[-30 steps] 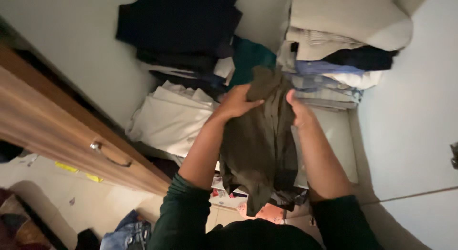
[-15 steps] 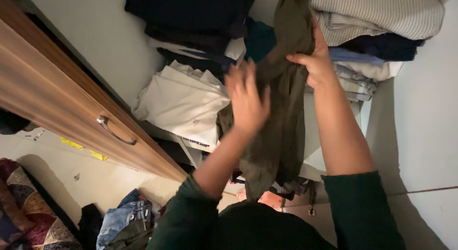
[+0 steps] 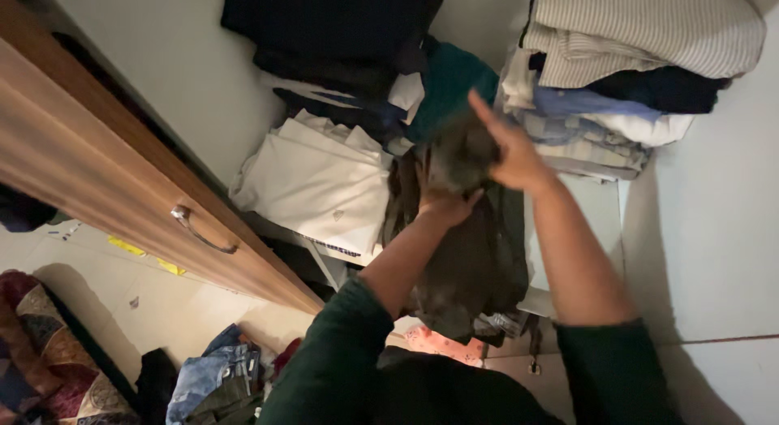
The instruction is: The person folds several garments by hand, including a dark t-shirt, a striped shirt, and a pair of trousers. Each item is smoothed, folded into a compact shape, and placed on a shelf inside a wardrobe.
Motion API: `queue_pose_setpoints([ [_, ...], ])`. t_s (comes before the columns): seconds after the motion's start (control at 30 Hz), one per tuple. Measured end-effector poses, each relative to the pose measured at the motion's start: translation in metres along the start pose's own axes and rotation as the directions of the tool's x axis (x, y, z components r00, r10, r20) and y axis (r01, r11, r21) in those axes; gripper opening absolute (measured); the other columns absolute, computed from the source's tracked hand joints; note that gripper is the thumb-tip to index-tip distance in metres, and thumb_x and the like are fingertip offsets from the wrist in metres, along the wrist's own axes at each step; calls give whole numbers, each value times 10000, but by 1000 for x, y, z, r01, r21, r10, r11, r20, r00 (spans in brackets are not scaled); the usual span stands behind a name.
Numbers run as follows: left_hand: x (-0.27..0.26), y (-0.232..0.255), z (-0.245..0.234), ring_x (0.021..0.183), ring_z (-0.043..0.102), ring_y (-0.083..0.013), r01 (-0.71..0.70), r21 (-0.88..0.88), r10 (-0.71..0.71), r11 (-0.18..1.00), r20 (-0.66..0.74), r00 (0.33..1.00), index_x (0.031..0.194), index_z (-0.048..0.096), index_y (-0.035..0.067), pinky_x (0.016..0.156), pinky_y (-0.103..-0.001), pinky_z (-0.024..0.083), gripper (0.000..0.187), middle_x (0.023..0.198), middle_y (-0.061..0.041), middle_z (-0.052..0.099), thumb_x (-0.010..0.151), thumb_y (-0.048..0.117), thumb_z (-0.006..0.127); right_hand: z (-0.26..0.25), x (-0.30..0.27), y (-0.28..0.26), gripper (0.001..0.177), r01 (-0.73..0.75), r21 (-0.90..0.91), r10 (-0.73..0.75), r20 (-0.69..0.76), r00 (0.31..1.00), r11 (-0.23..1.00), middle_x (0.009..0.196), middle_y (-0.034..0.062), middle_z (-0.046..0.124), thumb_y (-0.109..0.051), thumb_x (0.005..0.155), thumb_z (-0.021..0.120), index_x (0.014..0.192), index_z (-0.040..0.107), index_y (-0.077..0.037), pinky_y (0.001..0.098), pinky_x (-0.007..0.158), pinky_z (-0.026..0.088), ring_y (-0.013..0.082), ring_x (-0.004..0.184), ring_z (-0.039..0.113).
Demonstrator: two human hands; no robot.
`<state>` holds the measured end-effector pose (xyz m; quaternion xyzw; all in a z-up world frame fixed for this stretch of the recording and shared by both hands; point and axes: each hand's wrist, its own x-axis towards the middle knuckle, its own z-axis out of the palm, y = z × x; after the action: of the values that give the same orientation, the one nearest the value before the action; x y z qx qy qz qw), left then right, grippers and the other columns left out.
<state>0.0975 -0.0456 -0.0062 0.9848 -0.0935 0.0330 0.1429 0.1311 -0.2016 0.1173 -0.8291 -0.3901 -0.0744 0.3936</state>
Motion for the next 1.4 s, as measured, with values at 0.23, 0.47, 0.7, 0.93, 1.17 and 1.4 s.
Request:
queue_pose_setpoints([
  [0.23,53,-1,-3,1527,159,-288,-10,281,0,960,33,999,1584,223,242,1181,-672,44,750,1656,-33,211,962,628,386,14,-46,15,875,111,603,32,-222,974,790,1197,185,728,-207,1004,730,1667,173,-83,452,1229,452,266,1124,716],
  [0.47,80,-38,38,1436,339,-304,-64,89,59,994,54,997,1523,354,205,1147,-590,219,581,1550,-70,372,1012,475,415,53,-123,17,630,-167,32,164,74,984,986,1438,146,592,96,685,663,1297,649,-50,435,1159,399,336,1386,488],
  [0.7,59,-83,27,1345,519,-319,64,-108,-46,992,154,987,1462,484,169,1113,-508,394,429,1445,-108,532,1063,323,445,36,-123,-20,684,-193,-82,209,283,936,978,1577,89,485,158,728,567,1338,644,-142,390,1112,431,315,1502,368],
  [0.93,-50,-39,-87,1324,591,-388,-73,-222,-12,972,-357,934,1452,520,68,1095,-466,501,399,1420,-204,587,1075,196,493,1,-94,-50,577,-217,-43,219,56,974,975,1597,86,503,9,921,586,1475,563,-153,408,1221,397,279,1521,443],
  [1.17,-91,4,-96,1582,220,-399,-391,-278,232,877,-469,852,1578,314,-13,1274,-606,168,631,1667,-195,321,1046,255,523,123,-65,-57,811,-250,-536,365,118,924,806,1681,184,134,-391,929,618,1577,205,-130,600,1176,146,358,1539,101],
  [1.4,-104,-7,-24,1551,220,-382,-328,-300,237,896,-301,924,1603,253,-48,1236,-604,125,756,1665,-221,281,1041,407,474,71,-51,10,420,-488,-444,630,262,731,752,1379,125,736,-362,1036,596,1405,720,-205,333,1035,570,286,1224,727],
])
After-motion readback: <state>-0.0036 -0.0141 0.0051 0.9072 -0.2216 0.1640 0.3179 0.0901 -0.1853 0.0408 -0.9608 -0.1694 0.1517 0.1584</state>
